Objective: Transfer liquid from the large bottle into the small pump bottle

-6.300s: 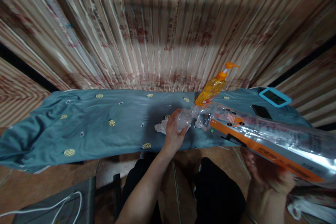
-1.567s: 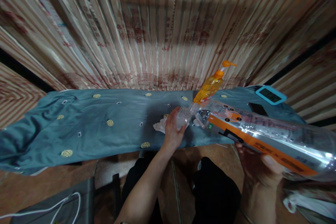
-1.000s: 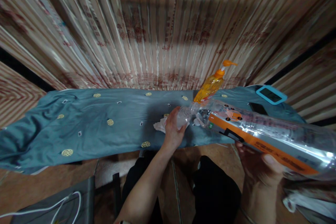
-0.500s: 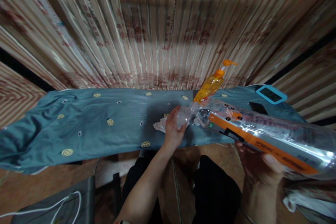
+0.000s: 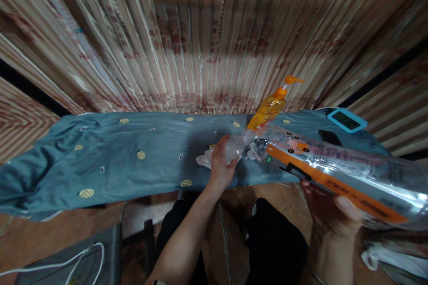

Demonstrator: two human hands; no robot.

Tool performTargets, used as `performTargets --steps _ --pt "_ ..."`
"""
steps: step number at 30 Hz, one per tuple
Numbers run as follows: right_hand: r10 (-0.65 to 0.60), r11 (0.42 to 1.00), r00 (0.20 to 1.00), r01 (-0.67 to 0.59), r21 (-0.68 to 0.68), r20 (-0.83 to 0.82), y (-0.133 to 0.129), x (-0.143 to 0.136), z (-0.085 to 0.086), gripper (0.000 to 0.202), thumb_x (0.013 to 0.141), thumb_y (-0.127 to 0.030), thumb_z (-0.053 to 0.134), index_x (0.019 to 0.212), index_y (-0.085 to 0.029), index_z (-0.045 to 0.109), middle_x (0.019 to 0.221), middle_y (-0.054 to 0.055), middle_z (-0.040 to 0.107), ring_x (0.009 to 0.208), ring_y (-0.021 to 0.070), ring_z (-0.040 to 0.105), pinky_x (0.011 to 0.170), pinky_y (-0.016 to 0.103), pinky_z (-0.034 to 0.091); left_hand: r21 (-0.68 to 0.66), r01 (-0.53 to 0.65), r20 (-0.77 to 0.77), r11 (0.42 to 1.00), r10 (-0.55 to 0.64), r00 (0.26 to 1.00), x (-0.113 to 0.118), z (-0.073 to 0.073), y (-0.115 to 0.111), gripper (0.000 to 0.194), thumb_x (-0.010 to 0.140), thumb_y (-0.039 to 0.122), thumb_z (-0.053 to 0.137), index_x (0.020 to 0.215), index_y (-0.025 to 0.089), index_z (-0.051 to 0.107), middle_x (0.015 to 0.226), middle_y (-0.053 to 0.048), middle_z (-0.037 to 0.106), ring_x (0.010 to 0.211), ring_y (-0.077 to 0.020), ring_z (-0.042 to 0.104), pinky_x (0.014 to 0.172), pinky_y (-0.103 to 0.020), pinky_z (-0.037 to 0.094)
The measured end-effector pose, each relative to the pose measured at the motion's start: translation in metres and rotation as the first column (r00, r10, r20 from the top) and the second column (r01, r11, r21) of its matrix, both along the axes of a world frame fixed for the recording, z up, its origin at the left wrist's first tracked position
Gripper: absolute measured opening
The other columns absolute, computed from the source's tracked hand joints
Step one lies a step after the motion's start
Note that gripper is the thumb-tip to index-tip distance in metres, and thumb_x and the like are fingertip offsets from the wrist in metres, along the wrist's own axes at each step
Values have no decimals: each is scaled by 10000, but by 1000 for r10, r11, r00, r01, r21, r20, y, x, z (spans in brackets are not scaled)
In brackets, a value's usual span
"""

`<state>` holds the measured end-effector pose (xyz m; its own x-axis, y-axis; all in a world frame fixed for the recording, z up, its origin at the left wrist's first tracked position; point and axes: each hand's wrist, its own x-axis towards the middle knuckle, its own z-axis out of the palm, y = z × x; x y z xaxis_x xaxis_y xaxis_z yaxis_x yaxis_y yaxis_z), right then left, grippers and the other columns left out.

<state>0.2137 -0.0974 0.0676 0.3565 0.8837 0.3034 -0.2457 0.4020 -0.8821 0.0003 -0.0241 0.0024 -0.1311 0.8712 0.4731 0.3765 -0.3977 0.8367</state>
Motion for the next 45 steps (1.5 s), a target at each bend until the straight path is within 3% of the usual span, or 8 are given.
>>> performTargets --steps 17,25,32,45 --pt "-4 1000 1000 4 4 12 0 -1 1 290 584 -457 770 789 -257 723 611 3 702 516 181 646 483 301 517 -16 10 -8 1000 -10 1000 -1 3 -1 606 761 168 625 1328 186 411 1351 -123 528 1252 -308 491 1070 -511 374" --pt "-28 999 1000 29 -17 13 1 -4 5 323 506 -479 804 738 -270 721 587 -16 698 482 188 636 463 313 505 -10 12 -2 1000 -12 1000 -1 3 0 595 766 190 633 1320 192 416 1346 -122 535 1258 -307 494 1073 -514 374" --pt "-30 1000 999 30 5 44 0 -2 1 327 548 -495 775 762 -255 711 590 1 695 489 200 632 450 320 470 -17 22 -10 1000 -23 1000 -1 3 -1 603 766 186 624 1329 190 409 1352 -125 528 1262 -310 488 1076 -519 370" --pt "18 1000 1000 -17 4 -25 0 -3 7 308 549 -418 802 809 -265 738 628 -17 717 521 164 654 500 271 532 -29 6 -12 1000 -6 1000 0 4 -1 601 757 179 622 1321 201 414 1347 -115 536 1258 -283 492 1073 -506 373"
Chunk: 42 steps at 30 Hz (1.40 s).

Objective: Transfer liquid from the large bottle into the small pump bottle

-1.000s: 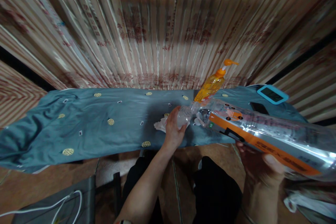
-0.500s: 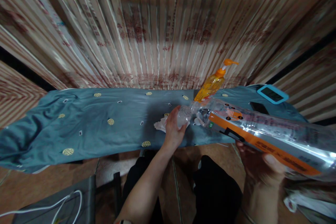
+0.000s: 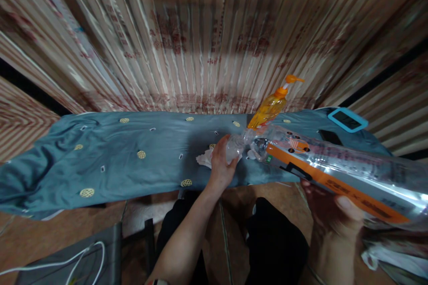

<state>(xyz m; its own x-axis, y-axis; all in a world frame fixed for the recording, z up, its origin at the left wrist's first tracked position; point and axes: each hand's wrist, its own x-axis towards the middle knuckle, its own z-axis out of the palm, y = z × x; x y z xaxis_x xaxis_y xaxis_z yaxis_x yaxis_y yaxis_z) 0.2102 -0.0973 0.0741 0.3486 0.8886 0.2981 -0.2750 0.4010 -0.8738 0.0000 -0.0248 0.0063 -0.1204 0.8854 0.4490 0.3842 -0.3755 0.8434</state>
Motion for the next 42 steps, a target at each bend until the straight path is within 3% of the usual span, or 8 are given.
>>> performTargets --steps 13,32,42 --pt "42 997 999 -43 61 22 2 1 -3 286 603 -405 786 841 -253 736 653 -13 726 545 160 675 505 246 541 12 4 -14 1000 -4 1000 -1 -1 0 600 769 182 616 1329 200 401 1354 -119 532 1259 -280 494 1071 -502 374" --pt "28 999 999 -29 38 42 2 1 0 284 562 -434 799 759 -240 734 615 -8 715 520 158 663 508 250 544 51 -8 0 999 8 1000 0 -4 1 598 767 186 631 1325 197 414 1341 -121 538 1241 -283 505 1056 -503 393" --pt "32 998 999 -33 57 21 1 1 -2 294 580 -406 797 810 -235 730 639 -15 721 532 150 664 516 249 549 29 -4 5 1000 3 1000 0 -5 1 606 768 202 634 1329 221 407 1357 -114 528 1258 -289 493 1066 -516 378"
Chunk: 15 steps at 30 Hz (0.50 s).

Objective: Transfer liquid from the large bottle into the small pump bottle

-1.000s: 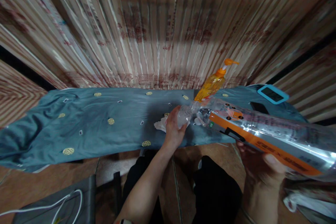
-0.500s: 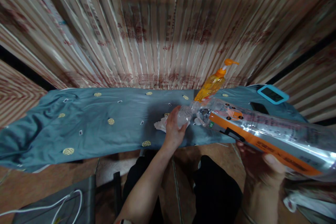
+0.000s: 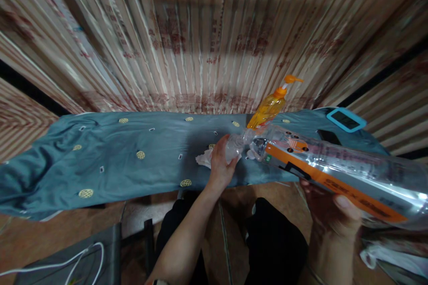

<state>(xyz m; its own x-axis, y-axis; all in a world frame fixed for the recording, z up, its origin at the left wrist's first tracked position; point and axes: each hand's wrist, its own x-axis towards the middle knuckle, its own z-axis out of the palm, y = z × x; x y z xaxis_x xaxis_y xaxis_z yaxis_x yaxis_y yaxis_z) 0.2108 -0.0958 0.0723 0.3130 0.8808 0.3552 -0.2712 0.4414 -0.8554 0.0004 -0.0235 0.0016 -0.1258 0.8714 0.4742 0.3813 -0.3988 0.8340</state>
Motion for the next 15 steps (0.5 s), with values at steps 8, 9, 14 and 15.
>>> performTargets --steps 8,9,14,15 --pt "-12 1000 1000 12 -12 13 -1 2 -3 297 584 -424 794 808 -236 740 638 2 720 536 166 669 498 259 550 53 -3 -12 999 3 1000 0 -3 1 629 754 174 639 1335 206 399 1341 -128 534 1236 -301 508 1045 -521 397" --pt "-19 1000 1000 20 -19 7 -1 2 -2 302 575 -427 798 800 -235 740 631 2 719 528 167 667 499 262 554 56 -3 -13 998 4 1000 0 -3 1 628 757 175 637 1337 207 396 1342 -128 531 1237 -301 507 1043 -521 399" --pt "-56 997 998 55 -46 -13 0 -1 1 325 530 -434 815 777 -238 737 615 -9 711 499 170 654 494 280 561 66 2 -17 998 0 1000 0 -3 1 606 779 182 623 1340 208 395 1348 -130 525 1240 -313 503 1049 -511 400" --pt "-56 997 998 55 -51 -14 0 -1 1 325 525 -433 816 774 -240 737 615 -10 711 501 169 655 488 277 557 60 -1 -16 998 2 1000 0 -2 1 605 777 183 628 1337 206 401 1343 -131 528 1235 -319 507 1048 -511 401"
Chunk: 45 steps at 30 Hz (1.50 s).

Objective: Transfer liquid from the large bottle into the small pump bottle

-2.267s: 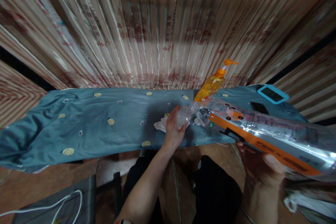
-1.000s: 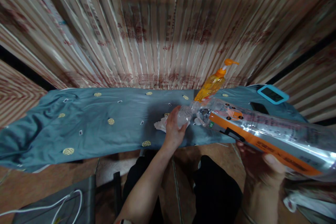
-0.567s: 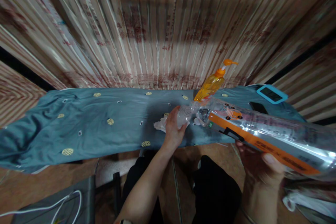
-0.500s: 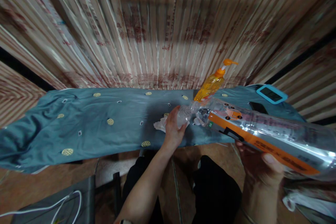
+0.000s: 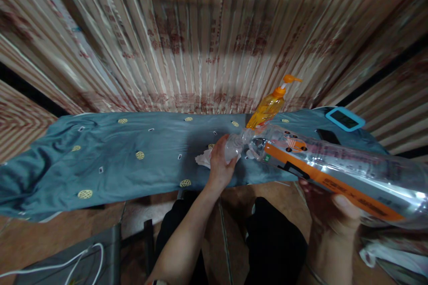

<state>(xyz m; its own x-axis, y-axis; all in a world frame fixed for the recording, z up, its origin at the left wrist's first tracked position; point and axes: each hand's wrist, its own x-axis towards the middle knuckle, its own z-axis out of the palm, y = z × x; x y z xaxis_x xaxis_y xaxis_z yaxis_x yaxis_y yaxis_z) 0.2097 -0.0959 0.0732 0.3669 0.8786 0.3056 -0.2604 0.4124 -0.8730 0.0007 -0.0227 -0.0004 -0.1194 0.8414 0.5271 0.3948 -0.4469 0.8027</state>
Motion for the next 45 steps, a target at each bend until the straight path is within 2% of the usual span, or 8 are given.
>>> performTargets --steps 16,27,32,45 --pt "13 1000 1000 -13 13 2 -1 8 -13 312 608 -423 771 854 -237 722 673 -11 716 560 170 659 535 309 544 -49 1 -5 999 -1 1000 0 3 -1 608 768 188 621 1333 206 395 1350 -121 527 1254 -279 496 1061 -509 388" --pt "-7 1000 1000 7 -6 17 -1 4 -6 320 556 -437 785 810 -250 729 642 -14 710 534 180 650 499 309 538 -23 4 2 1000 -4 1000 0 3 0 597 777 195 644 1328 189 413 1334 -137 534 1240 -327 504 1061 -510 393" --pt "-39 999 998 39 10 43 -1 3 -6 314 573 -456 772 808 -257 713 647 -18 704 525 188 643 496 335 532 -28 1 7 1000 -1 1000 0 3 0 595 775 195 636 1326 201 412 1338 -125 533 1238 -313 506 1056 -518 394" --pt "-17 1000 998 16 5 58 -2 7 -14 330 610 -472 745 848 -245 715 673 8 708 563 202 648 515 349 521 -31 2 -6 1000 -2 1000 -1 5 -1 600 773 192 620 1330 204 398 1338 -119 536 1234 -288 509 1049 -502 403"
